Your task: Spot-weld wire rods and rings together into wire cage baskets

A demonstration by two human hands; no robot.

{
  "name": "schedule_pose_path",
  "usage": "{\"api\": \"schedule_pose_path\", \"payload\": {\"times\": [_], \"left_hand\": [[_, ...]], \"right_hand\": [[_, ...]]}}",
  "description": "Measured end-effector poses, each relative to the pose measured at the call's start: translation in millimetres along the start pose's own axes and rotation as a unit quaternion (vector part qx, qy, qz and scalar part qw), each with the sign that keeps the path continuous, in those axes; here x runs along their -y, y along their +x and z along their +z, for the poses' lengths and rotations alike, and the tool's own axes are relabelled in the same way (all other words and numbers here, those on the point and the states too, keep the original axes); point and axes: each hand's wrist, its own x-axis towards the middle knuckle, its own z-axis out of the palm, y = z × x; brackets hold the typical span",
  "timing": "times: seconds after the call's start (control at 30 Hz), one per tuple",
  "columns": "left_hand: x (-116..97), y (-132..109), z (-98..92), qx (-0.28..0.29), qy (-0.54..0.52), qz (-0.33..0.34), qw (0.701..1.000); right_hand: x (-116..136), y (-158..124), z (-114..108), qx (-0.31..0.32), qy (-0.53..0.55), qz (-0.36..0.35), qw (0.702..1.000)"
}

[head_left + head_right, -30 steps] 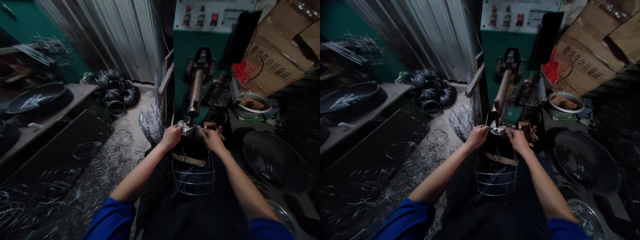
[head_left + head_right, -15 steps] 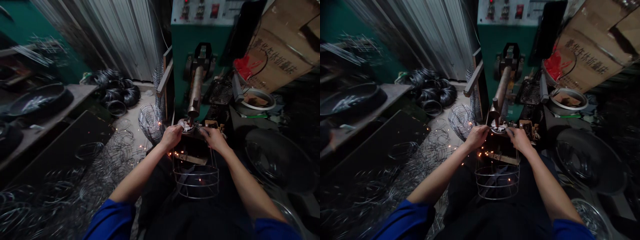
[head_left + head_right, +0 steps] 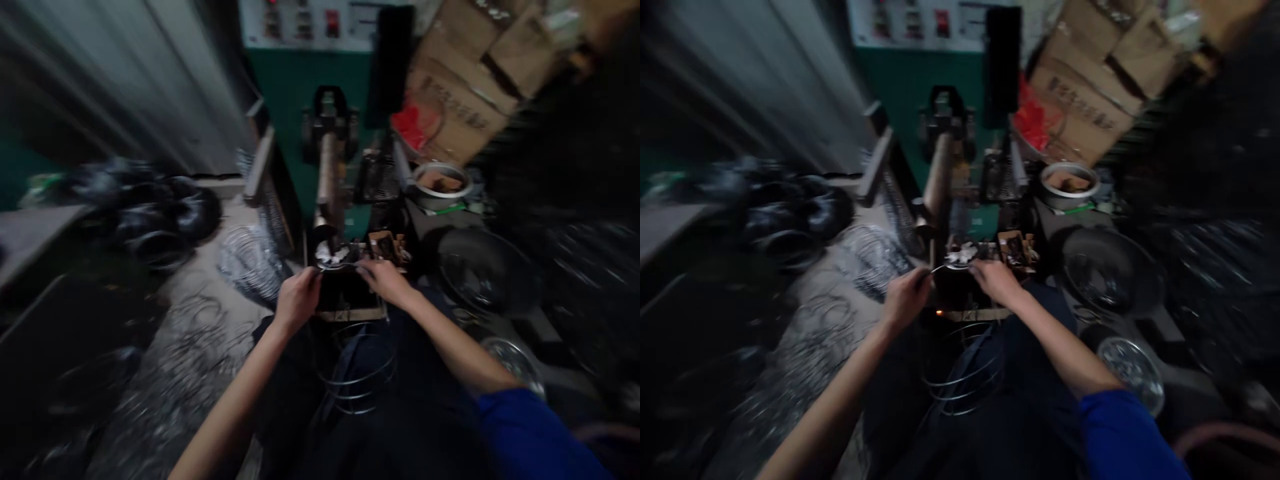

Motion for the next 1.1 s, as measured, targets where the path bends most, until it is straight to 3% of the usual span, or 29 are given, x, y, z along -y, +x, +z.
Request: {"api": "schedule_pose_path", "payload": {"times": [0.13,0.3,0.4,0.5,0.6,0.7,0.9,1.1], "left_hand": [[-6,-16,24.9,0.034,-0.035,0.020,0.999],[-40,-33,53.6,0.090,0.091,0.059,0.990],[-60,-40,60.2,0.138,0.145,0.048,0.979],[-70,-44,65.8,0.179,0.171,0.029,0.968],[-67,-48,73.0,0.197,0.182,0.015,0.963],[-60,-52,77.6,0.199,0.171,0.003,0.965],[-54,-55,73.2,0.184,0.131,-0.011,0.974],[-39,-45,68.7,0.118,0.039,-0.004,0.992]], "right_hand": [[-14,-31,22,-0.036,-0.048,0.071,0.996],[-36,-67,41,-0.036,-0.140,0.100,0.984],[-47,-89,48,-0.048,-0.093,0.118,0.988],[-57,-105,56,-0.100,-0.009,0.139,0.985],[-62,-114,67,-0.145,0.032,0.126,0.981],[-60,-117,72,-0.143,0.031,0.108,0.983],[-58,-119,62,-0.174,0.112,0.096,0.974],[-64,-97,53,-0.102,0.097,0.070,0.988]]}}
